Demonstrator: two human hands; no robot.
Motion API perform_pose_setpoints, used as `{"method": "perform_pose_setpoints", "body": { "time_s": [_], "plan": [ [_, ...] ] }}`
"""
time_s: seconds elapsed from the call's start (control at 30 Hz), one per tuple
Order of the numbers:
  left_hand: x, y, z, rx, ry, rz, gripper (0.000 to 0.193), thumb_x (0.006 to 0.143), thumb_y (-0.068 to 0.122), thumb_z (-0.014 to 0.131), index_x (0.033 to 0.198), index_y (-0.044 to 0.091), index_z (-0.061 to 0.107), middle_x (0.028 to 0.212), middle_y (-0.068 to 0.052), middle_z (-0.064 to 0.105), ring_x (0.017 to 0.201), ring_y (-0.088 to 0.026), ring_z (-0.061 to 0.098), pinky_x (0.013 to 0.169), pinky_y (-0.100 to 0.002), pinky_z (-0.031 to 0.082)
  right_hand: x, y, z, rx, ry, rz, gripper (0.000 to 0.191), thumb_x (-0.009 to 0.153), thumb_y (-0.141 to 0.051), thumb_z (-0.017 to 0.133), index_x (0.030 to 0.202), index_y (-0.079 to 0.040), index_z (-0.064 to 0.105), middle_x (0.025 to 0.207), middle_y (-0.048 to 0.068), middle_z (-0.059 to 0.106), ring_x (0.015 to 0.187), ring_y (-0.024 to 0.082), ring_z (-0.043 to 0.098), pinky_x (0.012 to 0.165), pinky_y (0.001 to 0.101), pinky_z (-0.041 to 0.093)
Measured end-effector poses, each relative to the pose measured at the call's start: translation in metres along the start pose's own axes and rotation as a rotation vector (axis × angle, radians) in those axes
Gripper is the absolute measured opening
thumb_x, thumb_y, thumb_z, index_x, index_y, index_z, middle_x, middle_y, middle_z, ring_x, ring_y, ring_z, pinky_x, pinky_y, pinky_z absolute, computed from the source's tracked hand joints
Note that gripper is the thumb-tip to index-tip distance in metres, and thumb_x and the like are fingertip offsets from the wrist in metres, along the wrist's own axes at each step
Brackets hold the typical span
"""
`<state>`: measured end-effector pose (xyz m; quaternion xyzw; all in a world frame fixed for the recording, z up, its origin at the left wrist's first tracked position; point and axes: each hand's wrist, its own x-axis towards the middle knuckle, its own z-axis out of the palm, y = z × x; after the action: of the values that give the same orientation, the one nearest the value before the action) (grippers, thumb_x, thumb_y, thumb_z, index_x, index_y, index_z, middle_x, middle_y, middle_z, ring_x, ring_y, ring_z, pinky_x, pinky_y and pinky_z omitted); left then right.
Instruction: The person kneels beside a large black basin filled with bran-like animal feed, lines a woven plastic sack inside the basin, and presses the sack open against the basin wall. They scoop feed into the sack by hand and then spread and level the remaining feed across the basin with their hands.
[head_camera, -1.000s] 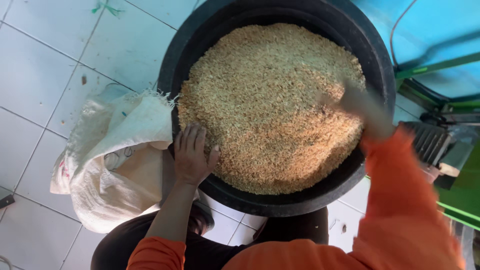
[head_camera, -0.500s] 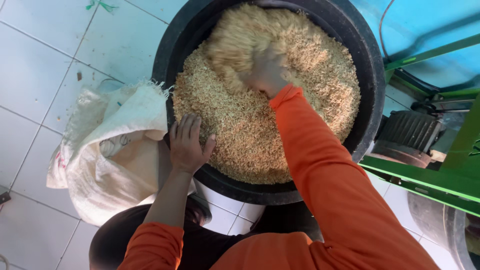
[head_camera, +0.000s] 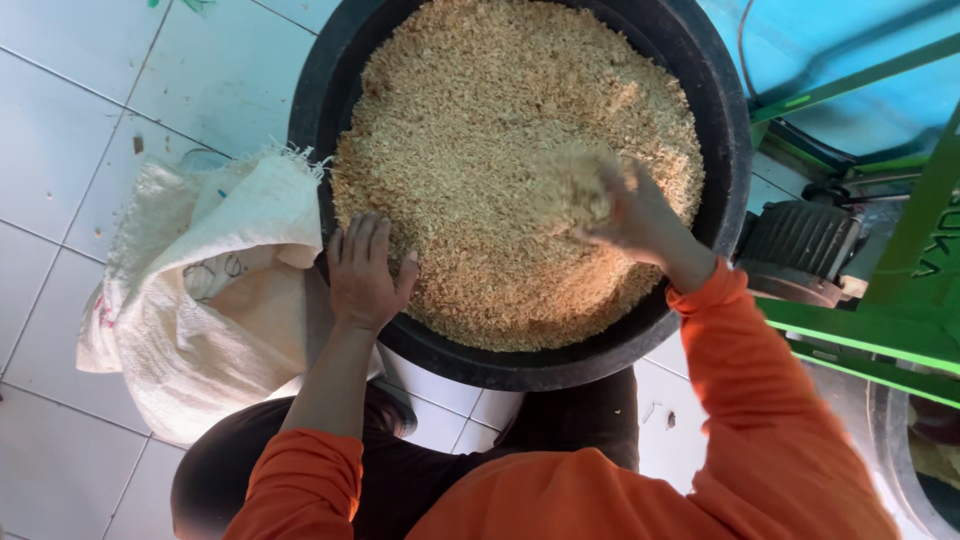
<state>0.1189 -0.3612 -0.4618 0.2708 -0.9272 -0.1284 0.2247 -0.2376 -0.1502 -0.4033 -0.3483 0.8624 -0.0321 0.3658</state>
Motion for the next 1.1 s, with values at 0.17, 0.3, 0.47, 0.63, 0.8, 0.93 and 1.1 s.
{"method": "perform_pose_setpoints", "body": {
  "time_s": [0.17,0.3,0.47,0.63,0.8,0.93,1.1],
  "plan": [
    [-0.002,0.003,0.001,-0.001,0.010,-0.009,0.054,0.099,0.039,0.065,0.135,-0.001,0.060,0.140,-0.020,0.061,0.136,-0.038,0.053,0.117,-0.054,0.036,0.004,0.021,0.069,0.313,0.395,-0.012,0.083,0.087,-0.044,0.082,0.142,0.007,0.047,0.139,0.036,0.044,0.127,0.049,0.045,0.108,0.0599,0.044],
    [-0.003,0.005,0.002,0.007,0.019,-0.025,0.051,0.102,0.038,0.065,0.135,0.000,0.060,0.140,-0.020,0.060,0.138,-0.037,0.053,0.118,-0.052,0.036,-0.005,-0.002,0.068,0.223,0.416,-0.084,0.065,0.083,-0.030,0.080,0.135,0.002,0.058,0.121,0.025,0.061,0.113,0.038,0.057,0.096,0.0544,0.052],
    [-0.004,0.005,0.004,0.021,0.018,-0.026,0.053,0.101,0.038,0.064,0.136,0.000,0.059,0.141,-0.020,0.060,0.139,-0.037,0.052,0.119,-0.052,0.034,-0.037,-0.018,0.021,0.103,-0.064,-0.057,0.042,0.084,-0.028,0.077,0.119,-0.006,0.068,0.109,0.016,0.067,0.098,0.030,0.063,0.087,0.0467,0.054],
    [-0.005,0.004,0.006,0.015,0.003,-0.032,0.053,0.100,0.038,0.064,0.136,0.000,0.059,0.141,-0.020,0.060,0.138,-0.037,0.052,0.118,-0.053,0.034,-0.013,-0.031,0.002,-0.047,0.115,-0.105,0.042,0.098,-0.040,0.072,0.121,-0.004,0.071,0.106,0.016,0.072,0.098,0.030,0.067,0.090,0.0455,0.055],
    [-0.007,0.001,0.010,-0.006,0.020,-0.043,0.050,0.101,0.035,0.064,0.138,0.001,0.059,0.142,-0.020,0.060,0.138,-0.037,0.053,0.120,-0.052,0.034,0.044,-0.094,0.015,-0.002,0.255,-0.368,0.076,0.084,-0.045,0.082,0.139,0.000,0.055,0.124,0.026,0.057,0.105,0.037,0.057,0.086,0.0485,0.049],
    [-0.010,-0.003,0.013,-0.008,0.037,-0.053,0.051,0.098,0.036,0.065,0.136,0.002,0.059,0.141,-0.019,0.061,0.137,-0.037,0.053,0.120,-0.052,0.033,0.033,-0.113,0.011,0.316,-0.055,-0.240,0.077,0.079,-0.040,0.074,0.144,-0.006,0.053,0.121,0.022,0.071,0.097,0.033,0.070,0.086,0.0434,0.057],
    [-0.012,-0.006,0.014,-0.028,0.018,-0.072,0.051,0.098,0.035,0.065,0.137,0.002,0.059,0.142,-0.019,0.060,0.137,-0.036,0.052,0.119,-0.052,0.033,0.015,-0.083,-0.002,0.122,-0.082,-0.197,0.063,0.094,-0.046,0.077,0.129,0.003,0.061,0.127,0.026,0.061,0.104,0.036,0.064,0.091,0.0475,0.055]
  ]
}}
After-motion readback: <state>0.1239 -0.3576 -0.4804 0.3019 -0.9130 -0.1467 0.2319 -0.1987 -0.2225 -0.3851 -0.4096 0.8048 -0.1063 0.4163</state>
